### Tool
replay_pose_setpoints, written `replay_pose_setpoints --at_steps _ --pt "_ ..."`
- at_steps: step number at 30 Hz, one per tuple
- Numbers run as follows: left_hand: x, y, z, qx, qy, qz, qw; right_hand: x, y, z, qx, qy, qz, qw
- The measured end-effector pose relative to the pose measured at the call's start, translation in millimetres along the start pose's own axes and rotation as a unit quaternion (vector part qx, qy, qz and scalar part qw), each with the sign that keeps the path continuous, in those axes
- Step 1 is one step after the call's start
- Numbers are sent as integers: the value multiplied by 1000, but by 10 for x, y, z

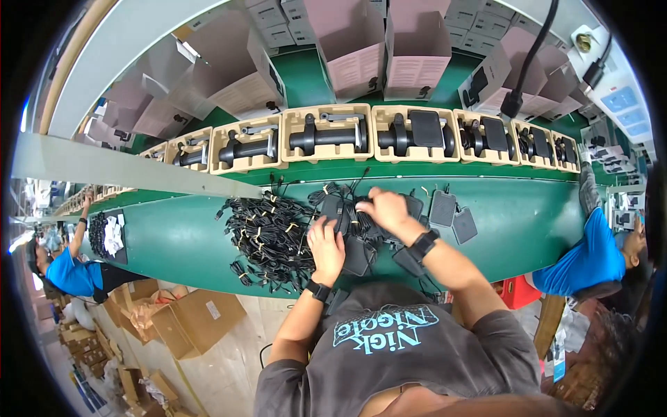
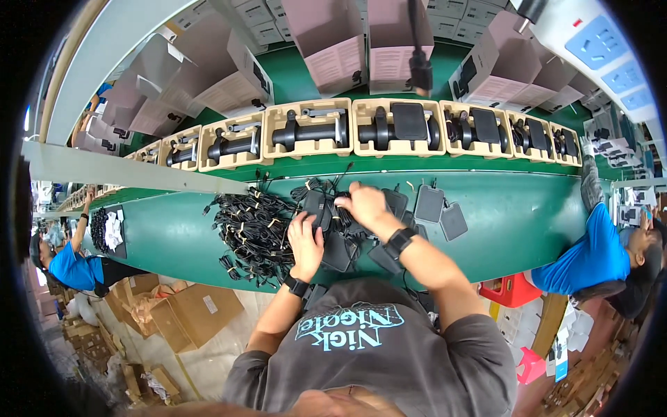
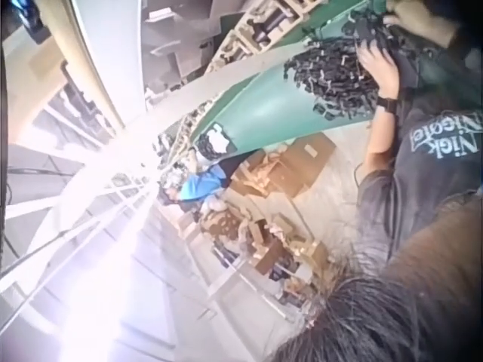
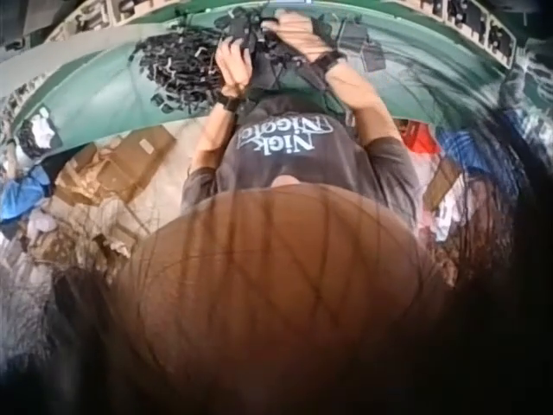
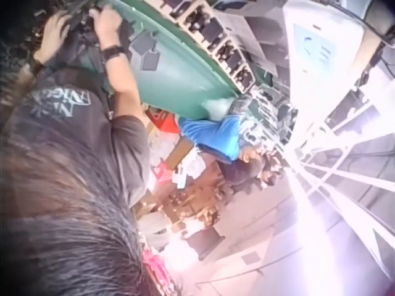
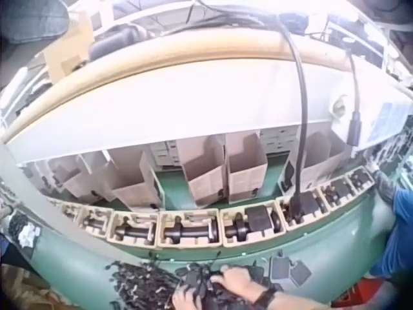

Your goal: The person picks up a cable and a pad, connects them by hand, and places the assembled unit into a tray. After repeating this, they gather a bundle of cables from a box and place them on the workstation to continue the assembly.

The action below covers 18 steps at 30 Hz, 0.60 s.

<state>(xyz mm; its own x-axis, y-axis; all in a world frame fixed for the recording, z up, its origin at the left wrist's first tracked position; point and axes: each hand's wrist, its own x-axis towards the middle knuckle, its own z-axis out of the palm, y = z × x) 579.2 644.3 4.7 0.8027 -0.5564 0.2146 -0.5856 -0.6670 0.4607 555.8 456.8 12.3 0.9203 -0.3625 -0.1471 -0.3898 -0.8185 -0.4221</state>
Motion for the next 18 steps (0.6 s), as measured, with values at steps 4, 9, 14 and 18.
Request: replay_pose_setpoints --at_steps 4,9,14,18 --pt "-129 18 -175 -271 -93 -51 957 -94 -202 333 27 -64 30 997" --pt "-257 -58 -307 -355 -151 -34 922 -140 -126 300 85 -34 45 995" --pt "-277 -97 -570 -388 -71 -49 918 -370 -83 108 415 22 105 904" --pt "-148 -153 -752 -381 33 -38 923 -632 -364 -367 692 -29 96 715"
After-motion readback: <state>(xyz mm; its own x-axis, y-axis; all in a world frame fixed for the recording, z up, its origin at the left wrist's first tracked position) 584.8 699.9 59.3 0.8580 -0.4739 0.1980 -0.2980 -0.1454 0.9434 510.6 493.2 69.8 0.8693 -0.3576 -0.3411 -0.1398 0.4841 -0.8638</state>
